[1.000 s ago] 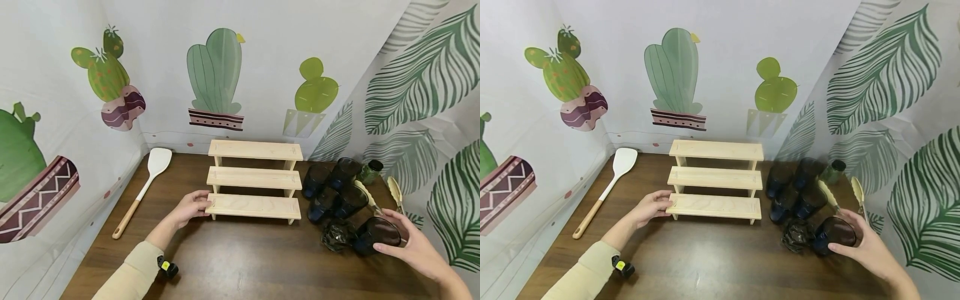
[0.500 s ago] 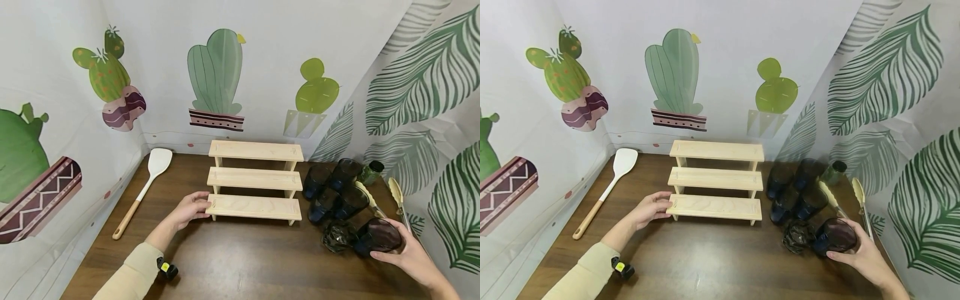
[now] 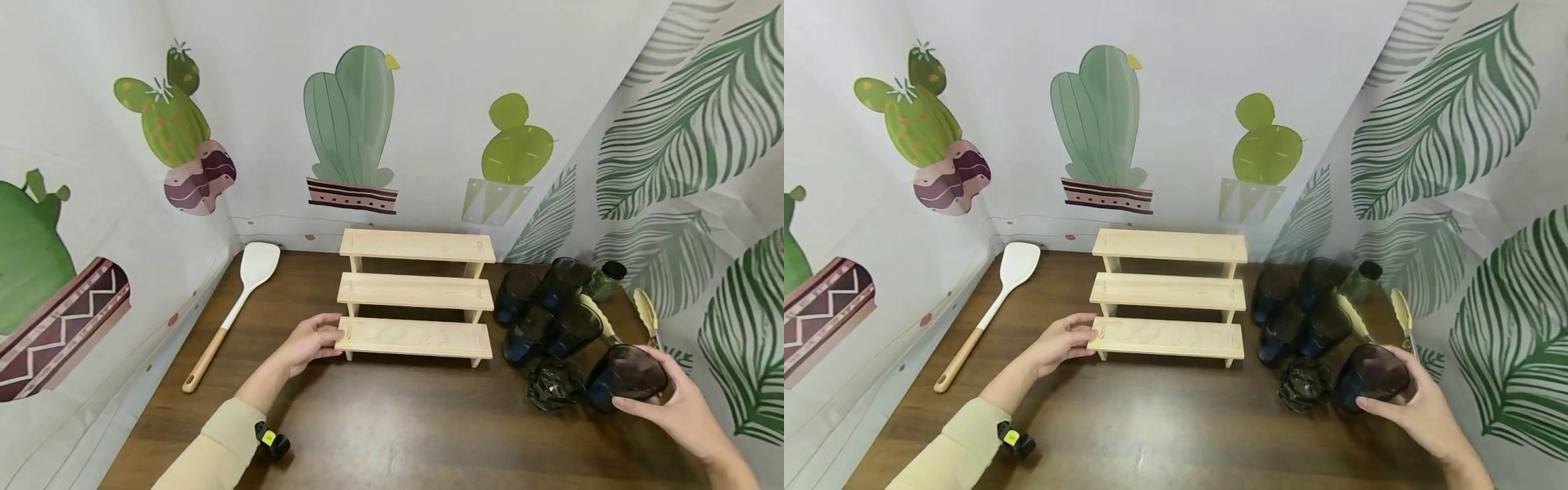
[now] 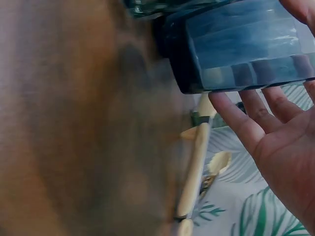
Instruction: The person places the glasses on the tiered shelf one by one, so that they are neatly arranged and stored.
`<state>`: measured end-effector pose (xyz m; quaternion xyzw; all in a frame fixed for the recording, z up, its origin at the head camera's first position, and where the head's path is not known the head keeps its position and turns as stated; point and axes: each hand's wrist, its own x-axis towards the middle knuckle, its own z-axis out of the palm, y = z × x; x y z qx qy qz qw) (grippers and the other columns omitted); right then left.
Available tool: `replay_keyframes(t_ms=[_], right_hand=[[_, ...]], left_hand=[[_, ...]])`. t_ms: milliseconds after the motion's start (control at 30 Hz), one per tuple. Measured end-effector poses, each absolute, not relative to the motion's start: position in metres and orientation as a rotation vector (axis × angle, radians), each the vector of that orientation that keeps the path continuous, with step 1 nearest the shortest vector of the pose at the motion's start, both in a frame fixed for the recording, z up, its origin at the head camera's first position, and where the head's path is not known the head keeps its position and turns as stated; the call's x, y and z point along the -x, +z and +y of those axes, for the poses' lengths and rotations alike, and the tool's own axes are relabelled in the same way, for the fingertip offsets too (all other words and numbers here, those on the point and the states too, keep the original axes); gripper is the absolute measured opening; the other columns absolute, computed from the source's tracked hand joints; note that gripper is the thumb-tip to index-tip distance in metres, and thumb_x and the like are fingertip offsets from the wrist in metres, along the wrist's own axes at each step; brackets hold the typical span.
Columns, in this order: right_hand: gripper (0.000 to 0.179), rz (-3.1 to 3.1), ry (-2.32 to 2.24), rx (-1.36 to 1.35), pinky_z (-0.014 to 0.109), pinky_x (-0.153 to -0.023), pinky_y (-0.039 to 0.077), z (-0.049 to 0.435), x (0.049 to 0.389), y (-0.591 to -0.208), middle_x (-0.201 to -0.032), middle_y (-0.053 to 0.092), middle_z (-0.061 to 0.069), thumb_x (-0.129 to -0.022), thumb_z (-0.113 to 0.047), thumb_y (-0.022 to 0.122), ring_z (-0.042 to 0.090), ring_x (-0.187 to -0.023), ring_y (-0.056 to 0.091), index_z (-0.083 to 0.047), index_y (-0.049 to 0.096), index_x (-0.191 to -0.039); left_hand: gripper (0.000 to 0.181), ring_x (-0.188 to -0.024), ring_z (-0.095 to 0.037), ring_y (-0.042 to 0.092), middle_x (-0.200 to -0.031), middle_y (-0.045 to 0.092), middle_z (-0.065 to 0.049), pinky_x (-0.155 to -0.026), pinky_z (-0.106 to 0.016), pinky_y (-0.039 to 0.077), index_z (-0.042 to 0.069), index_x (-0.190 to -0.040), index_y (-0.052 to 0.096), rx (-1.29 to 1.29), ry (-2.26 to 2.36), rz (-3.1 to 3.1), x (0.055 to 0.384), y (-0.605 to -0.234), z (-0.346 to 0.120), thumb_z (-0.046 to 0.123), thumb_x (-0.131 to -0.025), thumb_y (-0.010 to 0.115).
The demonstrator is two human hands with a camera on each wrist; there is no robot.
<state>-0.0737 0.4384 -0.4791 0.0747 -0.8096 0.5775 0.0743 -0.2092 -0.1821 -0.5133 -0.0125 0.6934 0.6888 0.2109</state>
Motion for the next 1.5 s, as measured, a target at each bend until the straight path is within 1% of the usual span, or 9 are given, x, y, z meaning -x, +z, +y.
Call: replay_keyframes(t_ms=[200,333,533,633,700,867,967,1333,1500], right_hand=[[0.098,-2.474,1.54,-0.211,0.021,-0.058,0.056,0.441,0.085,-0.452,-0.119,0.064,-0.012,-0.075,0.027,0.076,0.008,-0.077,0.071,-0.016,0.041,-0.156],[0.101,-2.543,1.352,-0.199,0.019,-0.058,0.055,0.437,0.094,-0.428,-0.122,0.058,-0.015,-0.077,0.022,0.078,0.004,-0.078,0.069,-0.02,0.037,-0.159],[0.1,-2.531,1.248,-0.241,0.017,-0.057,0.052,0.421,0.116,-0.395,-0.117,0.059,-0.015,-0.078,0.018,0.08,0.007,-0.067,0.064,-0.02,0.036,-0.16],[0.098,-2.508,1.252,-0.285,0.017,-0.057,0.052,0.408,0.13,-0.382,-0.118,0.063,-0.012,-0.078,0.019,0.08,0.007,-0.071,0.065,-0.016,0.038,-0.159],[0.096,-2.5,1.283,-0.316,0.019,-0.052,0.049,0.399,0.139,-0.374,-0.118,0.064,-0.012,-0.079,0.019,0.079,0.005,-0.067,0.062,-0.016,0.039,-0.159],[0.091,-2.459,1.365,-0.372,0.015,-0.058,0.05,0.369,0.163,-0.361,-0.12,0.068,-0.011,-0.078,0.018,0.08,0.002,-0.084,0.066,-0.013,0.044,-0.156],[0.089,-2.411,1.443,-0.421,0.013,-0.069,0.053,0.349,0.177,-0.356,-0.12,0.07,-0.008,-0.077,0.019,0.081,0.004,-0.104,0.066,-0.009,0.046,-0.154],[0.083,-2.397,1.466,-0.517,0.017,-0.072,0.053,0.276,0.227,-0.338,-0.12,0.07,-0.008,-0.08,0.003,0.087,0.008,-0.104,0.066,-0.017,0.05,-0.151],[0.081,-2.383,1.534,-0.571,0.021,-0.087,0.053,0.246,0.249,-0.332,-0.126,0.068,0.003,-0.083,-0.004,0.088,0.011,-0.113,0.064,-0.019,0.049,-0.152]], left_hand=[[0.06,-0.095,-0.023,0.069,-0.121,0.064,-0.02,-0.084,-0.035,0.062,-0.005,-0.151,0.041,0.074,1.917,1.921,0.21,-0.513,-0.184,0.009,-0.1,0.068],[0.061,-0.094,-0.023,0.069,-0.121,0.063,-0.02,-0.084,-0.035,0.062,-0.005,-0.151,0.04,0.079,1.923,1.913,0.21,-0.513,-0.185,0.01,-0.1,0.069],[0.062,-0.093,-0.022,0.068,-0.122,0.063,-0.02,-0.082,-0.034,0.062,-0.006,-0.152,0.039,0.064,1.942,1.907,0.209,-0.513,-0.187,0.011,-0.1,0.069],[0.062,-0.093,-0.022,0.068,-0.122,0.063,-0.02,-0.082,-0.034,0.062,-0.006,-0.152,0.039,0.066,1.939,1.91,0.208,-0.513,-0.188,0.011,-0.1,0.068],[0.062,-0.093,-0.021,0.068,-0.122,0.063,-0.02,-0.082,-0.034,0.062,-0.006,-0.152,0.039,0.068,1.937,1.911,0.208,-0.514,-0.189,0.01,-0.101,0.068],[0.061,-0.093,-0.021,0.068,-0.122,0.063,-0.021,-0.082,-0.034,0.062,-0.006,-0.152,0.039,0.06,1.941,1.91,0.207,-0.514,-0.188,0.01,-0.101,0.068],[0.061,-0.093,-0.021,0.068,-0.122,0.063,-0.021,-0.082,-0.033,0.062,-0.007,-0.152,0.039,0.055,1.947,1.907,0.208,-0.514,-0.187,0.01,-0.101,0.068],[0.057,-0.091,-0.021,0.069,-0.12,0.064,-0.02,-0.081,-0.032,0.062,-0.007,-0.149,0.042,0.051,1.941,1.914,0.209,-0.516,-0.184,0.007,-0.1,0.067],[0.058,-0.091,-0.021,0.069,-0.121,0.064,-0.02,-0.081,-0.032,0.062,-0.007,-0.149,0.042,0.042,1.944,1.91,0.21,-0.517,-0.182,0.008,-0.1,0.067]])
